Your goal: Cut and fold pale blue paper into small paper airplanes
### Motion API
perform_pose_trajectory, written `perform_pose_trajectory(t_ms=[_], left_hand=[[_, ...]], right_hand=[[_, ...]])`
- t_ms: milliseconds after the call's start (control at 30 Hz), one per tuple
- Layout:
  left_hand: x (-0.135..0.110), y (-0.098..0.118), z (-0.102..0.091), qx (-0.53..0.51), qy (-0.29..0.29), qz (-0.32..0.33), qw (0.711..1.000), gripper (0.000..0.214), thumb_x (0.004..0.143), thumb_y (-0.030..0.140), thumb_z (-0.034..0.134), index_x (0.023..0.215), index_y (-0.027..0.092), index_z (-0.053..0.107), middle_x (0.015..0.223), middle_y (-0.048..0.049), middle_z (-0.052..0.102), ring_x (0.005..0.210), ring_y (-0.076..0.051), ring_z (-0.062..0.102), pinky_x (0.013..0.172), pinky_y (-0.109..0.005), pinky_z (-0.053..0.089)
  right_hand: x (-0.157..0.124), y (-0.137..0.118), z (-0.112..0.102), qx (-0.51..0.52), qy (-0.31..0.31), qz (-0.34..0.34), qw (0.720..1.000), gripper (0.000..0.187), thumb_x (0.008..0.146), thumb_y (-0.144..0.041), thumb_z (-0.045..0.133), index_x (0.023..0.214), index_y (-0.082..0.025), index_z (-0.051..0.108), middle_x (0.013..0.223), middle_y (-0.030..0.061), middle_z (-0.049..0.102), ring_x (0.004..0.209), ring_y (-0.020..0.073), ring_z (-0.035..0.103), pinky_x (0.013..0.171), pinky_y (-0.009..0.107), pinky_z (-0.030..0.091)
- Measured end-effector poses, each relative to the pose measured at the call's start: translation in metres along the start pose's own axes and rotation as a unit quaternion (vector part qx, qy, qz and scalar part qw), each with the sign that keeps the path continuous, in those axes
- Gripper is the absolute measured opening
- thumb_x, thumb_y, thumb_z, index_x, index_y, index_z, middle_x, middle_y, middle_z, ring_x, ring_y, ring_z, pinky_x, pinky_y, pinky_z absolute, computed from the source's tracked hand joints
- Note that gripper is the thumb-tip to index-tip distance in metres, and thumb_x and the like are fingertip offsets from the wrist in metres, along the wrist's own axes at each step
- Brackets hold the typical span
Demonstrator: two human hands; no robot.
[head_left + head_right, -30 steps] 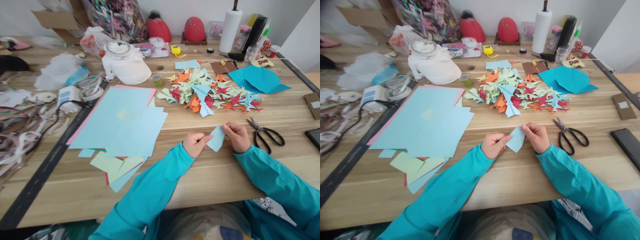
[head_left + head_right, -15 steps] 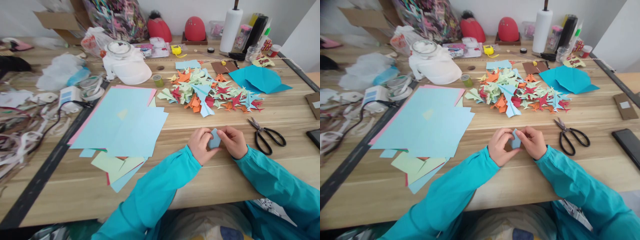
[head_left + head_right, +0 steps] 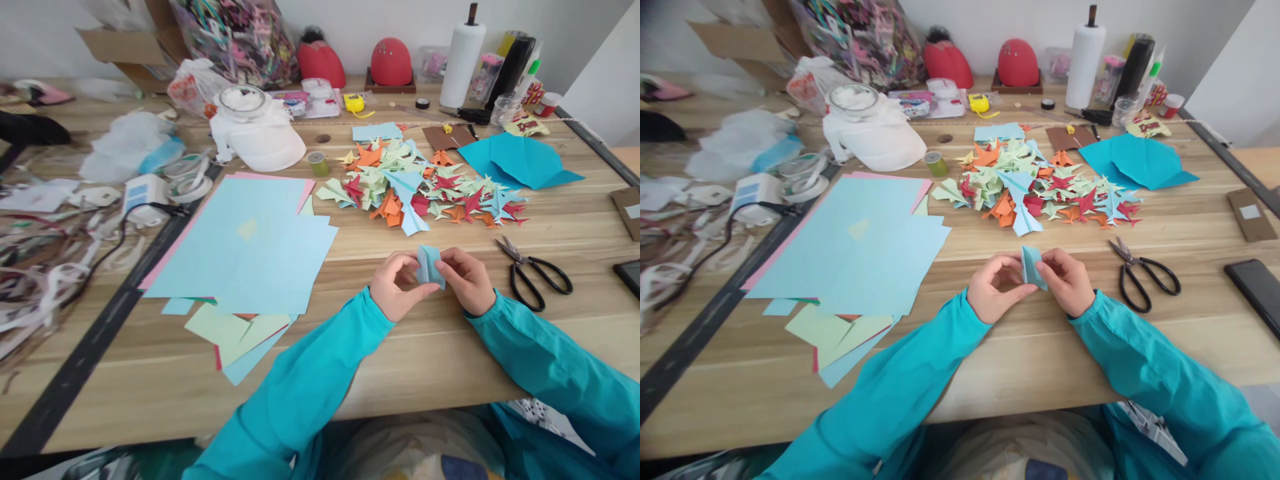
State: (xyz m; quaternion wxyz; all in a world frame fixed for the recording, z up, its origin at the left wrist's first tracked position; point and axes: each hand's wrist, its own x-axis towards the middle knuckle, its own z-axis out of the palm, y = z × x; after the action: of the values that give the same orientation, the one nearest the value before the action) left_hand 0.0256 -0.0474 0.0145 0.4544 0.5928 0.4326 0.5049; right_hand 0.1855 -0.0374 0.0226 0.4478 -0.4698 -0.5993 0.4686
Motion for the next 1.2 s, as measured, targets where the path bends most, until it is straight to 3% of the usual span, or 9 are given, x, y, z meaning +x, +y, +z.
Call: perform_pose_trajectory(t_ms=[100, 233, 400, 567, 700, 1000, 1200], left_hand=[[0.0, -0.001, 0.0, -0.107, -0.021, -0.038, 0.993, 0.038, 0.064, 0.03, 0.074, 0.092, 0.018, 0.051, 0.097, -0.0092, 0.064, 0.081, -0.017, 0.062, 0.067, -0.029, 0.052], [0.003, -0.002, -0.003, -0.181, -0.044, -0.076, 0.98, 0.05, 0.06, 0.02, 0.069, 0.104, 0.018, 0.046, 0.094, -0.0073, 0.066, 0.081, -0.017, 0.063, 0.068, -0.028, 0.05], [0.006, -0.001, -0.008, -0.167, -0.031, -0.126, 0.977, 0.051, 0.056, 0.014, 0.065, 0.105, 0.016, 0.051, 0.091, -0.0061, 0.068, 0.076, -0.017, 0.063, 0.063, -0.026, 0.048], [0.009, 0.001, -0.008, -0.162, 0.006, -0.137, 0.977, 0.037, 0.064, 0.033, 0.069, 0.096, 0.015, 0.06, 0.085, -0.0057, 0.069, 0.077, -0.019, 0.063, 0.066, -0.028, 0.048], [0.011, -0.001, -0.008, -0.138, 0.034, -0.163, 0.976, 0.039, 0.06, 0.041, 0.075, 0.086, 0.014, 0.064, 0.074, -0.0043, 0.069, 0.066, -0.016, 0.061, 0.061, -0.026, 0.048], [0.016, -0.003, -0.008, -0.107, 0.057, -0.159, 0.98, 0.033, 0.056, 0.038, 0.075, 0.075, 0.014, 0.063, 0.059, 0.0001, 0.063, 0.051, -0.01, 0.052, 0.047, -0.021, 0.04], [0.017, -0.001, -0.003, -0.092, 0.059, -0.14, 0.984, 0.029, 0.053, 0.03, 0.074, 0.074, 0.015, 0.061, 0.063, 0.0004, 0.063, 0.053, -0.01, 0.052, 0.049, -0.021, 0.041]], right_hand=[[0.002, 0.001, -0.002, -0.013, 0.043, -0.011, 0.999, 0.032, 0.077, -0.05, 0.063, 0.087, -0.019, 0.062, 0.077, 0.0031, 0.065, 0.069, 0.0156, 0.058, 0.062, 0.028, 0.048], [0.003, 0.003, -0.005, -0.038, 0.05, -0.021, 0.998, 0.033, 0.078, -0.048, 0.062, 0.092, -0.018, 0.063, 0.081, 0.0037, 0.067, 0.072, 0.0166, 0.059, 0.064, 0.028, 0.049], [0.002, 0.004, -0.004, -0.055, 0.042, -0.022, 0.997, 0.032, 0.079, -0.046, 0.061, 0.091, -0.017, 0.064, 0.078, 0.0036, 0.066, 0.069, 0.0161, 0.059, 0.06, 0.027, 0.048], [0.001, 0.006, -0.003, -0.032, 0.022, -0.02, 0.999, 0.03, 0.079, -0.044, 0.062, 0.093, -0.017, 0.064, 0.08, 0.0043, 0.067, 0.068, 0.0153, 0.06, 0.059, 0.026, 0.048], [0.0, 0.008, -0.004, -0.03, 0.001, -0.021, 0.999, 0.027, 0.08, -0.041, 0.062, 0.094, -0.018, 0.063, 0.08, 0.0036, 0.067, 0.069, 0.0154, 0.06, 0.059, 0.026, 0.048], [0.003, 0.01, -0.001, 0.032, -0.019, 0.006, 0.999, 0.034, 0.075, -0.046, 0.068, 0.096, -0.02, 0.059, 0.084, 0.0039, 0.07, 0.072, 0.0163, 0.063, 0.062, 0.028, 0.051], [0.005, 0.012, 0.0, 0.006, -0.025, -0.001, 1.0, 0.032, 0.076, -0.044, 0.067, 0.092, -0.018, 0.061, 0.079, 0.0038, 0.068, 0.067, 0.0151, 0.061, 0.058, 0.027, 0.049]])
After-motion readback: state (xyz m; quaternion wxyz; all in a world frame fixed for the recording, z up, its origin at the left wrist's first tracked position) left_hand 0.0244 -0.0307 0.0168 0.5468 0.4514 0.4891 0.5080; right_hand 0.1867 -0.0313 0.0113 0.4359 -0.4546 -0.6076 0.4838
